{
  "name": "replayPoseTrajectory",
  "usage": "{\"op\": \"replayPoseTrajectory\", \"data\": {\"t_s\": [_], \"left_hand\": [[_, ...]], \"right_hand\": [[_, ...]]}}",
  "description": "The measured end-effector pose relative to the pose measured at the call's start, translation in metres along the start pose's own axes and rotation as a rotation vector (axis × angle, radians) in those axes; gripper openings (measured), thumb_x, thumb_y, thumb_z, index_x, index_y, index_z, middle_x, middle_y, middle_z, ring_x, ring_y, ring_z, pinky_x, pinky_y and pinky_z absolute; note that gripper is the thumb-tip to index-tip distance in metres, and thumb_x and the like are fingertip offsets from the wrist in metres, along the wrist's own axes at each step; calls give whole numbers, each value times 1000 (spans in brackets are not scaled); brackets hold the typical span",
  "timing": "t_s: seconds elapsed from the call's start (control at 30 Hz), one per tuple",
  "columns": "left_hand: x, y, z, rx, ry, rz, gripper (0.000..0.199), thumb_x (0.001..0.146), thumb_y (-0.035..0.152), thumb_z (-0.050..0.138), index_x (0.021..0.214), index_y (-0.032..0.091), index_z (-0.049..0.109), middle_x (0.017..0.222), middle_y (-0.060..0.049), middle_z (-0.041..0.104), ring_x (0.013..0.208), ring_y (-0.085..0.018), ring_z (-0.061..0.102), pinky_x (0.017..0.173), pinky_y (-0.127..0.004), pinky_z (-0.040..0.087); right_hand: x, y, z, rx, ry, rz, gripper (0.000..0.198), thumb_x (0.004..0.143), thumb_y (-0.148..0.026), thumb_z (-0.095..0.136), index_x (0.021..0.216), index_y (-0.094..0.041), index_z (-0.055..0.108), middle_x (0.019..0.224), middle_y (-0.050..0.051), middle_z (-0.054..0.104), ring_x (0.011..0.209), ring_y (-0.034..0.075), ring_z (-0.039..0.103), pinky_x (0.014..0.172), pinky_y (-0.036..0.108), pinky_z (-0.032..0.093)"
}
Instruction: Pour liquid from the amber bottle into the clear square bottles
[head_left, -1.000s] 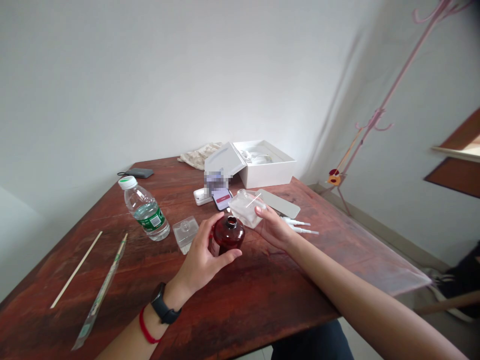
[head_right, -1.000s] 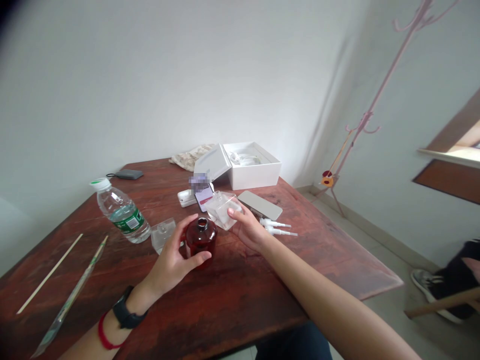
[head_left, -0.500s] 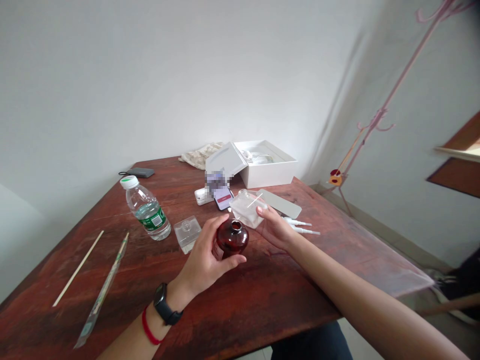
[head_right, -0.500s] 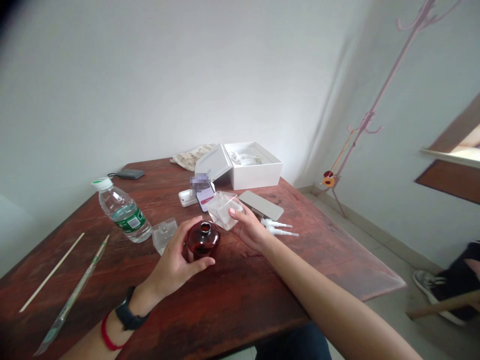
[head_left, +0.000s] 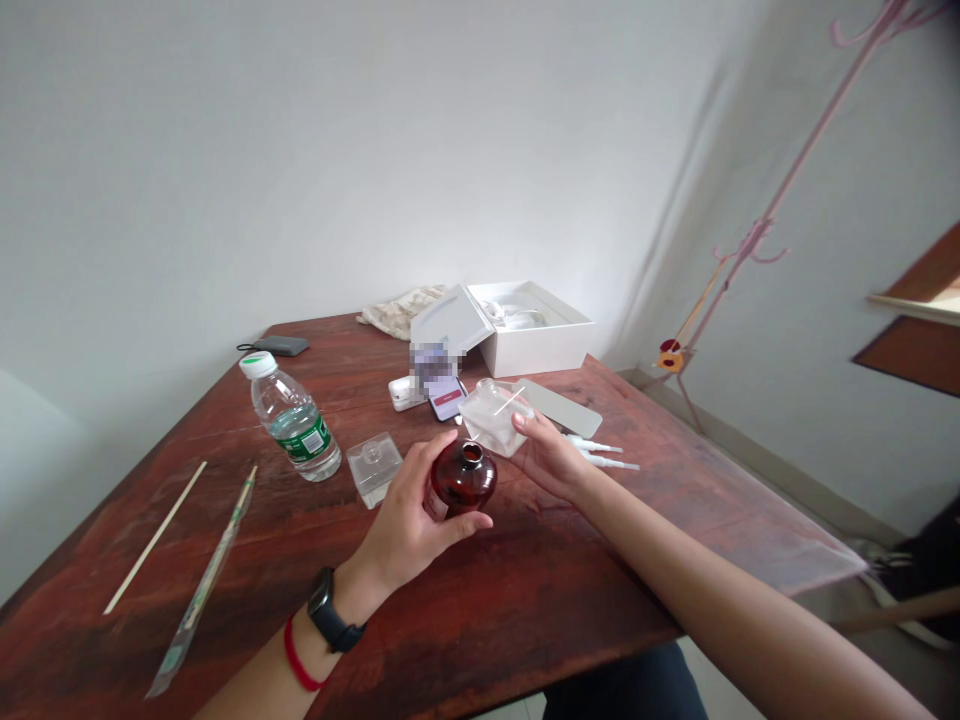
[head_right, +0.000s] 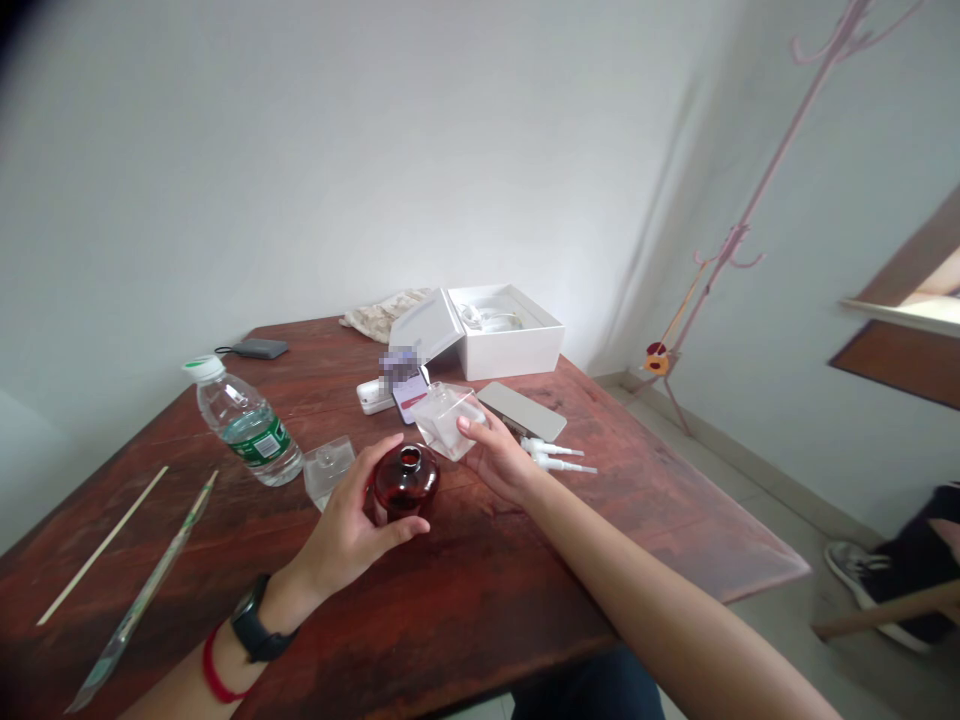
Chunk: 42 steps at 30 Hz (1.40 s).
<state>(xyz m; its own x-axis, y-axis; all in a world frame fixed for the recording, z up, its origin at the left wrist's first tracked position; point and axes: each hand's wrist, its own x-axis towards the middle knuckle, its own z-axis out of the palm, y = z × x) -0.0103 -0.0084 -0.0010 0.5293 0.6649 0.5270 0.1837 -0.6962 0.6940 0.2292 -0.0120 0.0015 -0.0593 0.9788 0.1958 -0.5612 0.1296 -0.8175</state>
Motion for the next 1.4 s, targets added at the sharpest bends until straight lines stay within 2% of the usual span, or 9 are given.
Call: {"op": "replayPoseTrajectory", "data": {"t_s": [0.23,0.37,0.47,0.53,0.67,0.77,1.03,1.23,1.4], "left_hand": [[0,1,-3,71,66,4,86,89,65,83,160,32,46,134,-11,65,122,-32,67,109,-47,55],[1,1,-2,47,113,-40,86,92,65,79,161,30,44,148,-14,61,133,-35,63,114,-50,51],[0,1,-1,19,107,-91,89,95,64,76,165,26,36,163,-17,51,149,-38,53,124,-53,43],[-1,0,1,-13,102,-127,93,95,64,76,166,24,31,165,-18,49,151,-38,51,127,-54,39],[-2,-1,1,-93,102,-174,84,93,64,78,155,23,39,147,-17,63,134,-36,65,119,-52,47],[-1,2,-1,-113,107,-186,81,90,64,81,148,23,44,138,-15,67,124,-34,69,115,-51,50],[4,3,0,-133,103,-150,75,95,59,78,155,23,50,153,-15,63,140,-37,61,123,-53,44],[3,2,2,-180,114,-169,73,97,51,77,159,24,48,154,-15,64,141,-34,62,126,-55,43],[2,2,3,-199,118,-166,74,98,48,77,162,26,47,157,-15,62,143,-34,62,127,-56,43]], "right_hand": [[0,-1,-2,6,4,2,49,80,-41,92,124,-26,77,125,5,81,111,27,76,103,41,58],[1,-3,-3,3,-6,-6,52,82,-43,91,129,-28,75,126,5,81,112,28,76,102,42,59],[1,-6,-3,5,3,-28,58,81,-44,91,134,-29,73,127,5,81,111,28,77,100,41,59],[0,-7,-3,9,13,-44,63,79,-45,93,136,-30,72,127,5,82,111,28,77,99,41,60],[0,-9,-6,14,21,-49,67,73,-47,97,134,-30,73,128,4,81,115,28,76,101,40,58],[-1,-10,-8,7,10,-49,67,71,-49,98,130,-29,75,129,5,81,119,29,74,103,40,57],[0,-7,-12,10,14,-53,72,71,-60,96,133,-32,73,133,5,79,123,30,73,105,43,58],[-4,-10,-11,-35,50,-16,69,72,-60,95,131,-33,72,129,7,81,117,33,75,94,45,63],[-6,-9,-10,-63,40,-8,70,72,-62,94,132,-34,71,132,7,80,119,34,75,96,49,63]]}}
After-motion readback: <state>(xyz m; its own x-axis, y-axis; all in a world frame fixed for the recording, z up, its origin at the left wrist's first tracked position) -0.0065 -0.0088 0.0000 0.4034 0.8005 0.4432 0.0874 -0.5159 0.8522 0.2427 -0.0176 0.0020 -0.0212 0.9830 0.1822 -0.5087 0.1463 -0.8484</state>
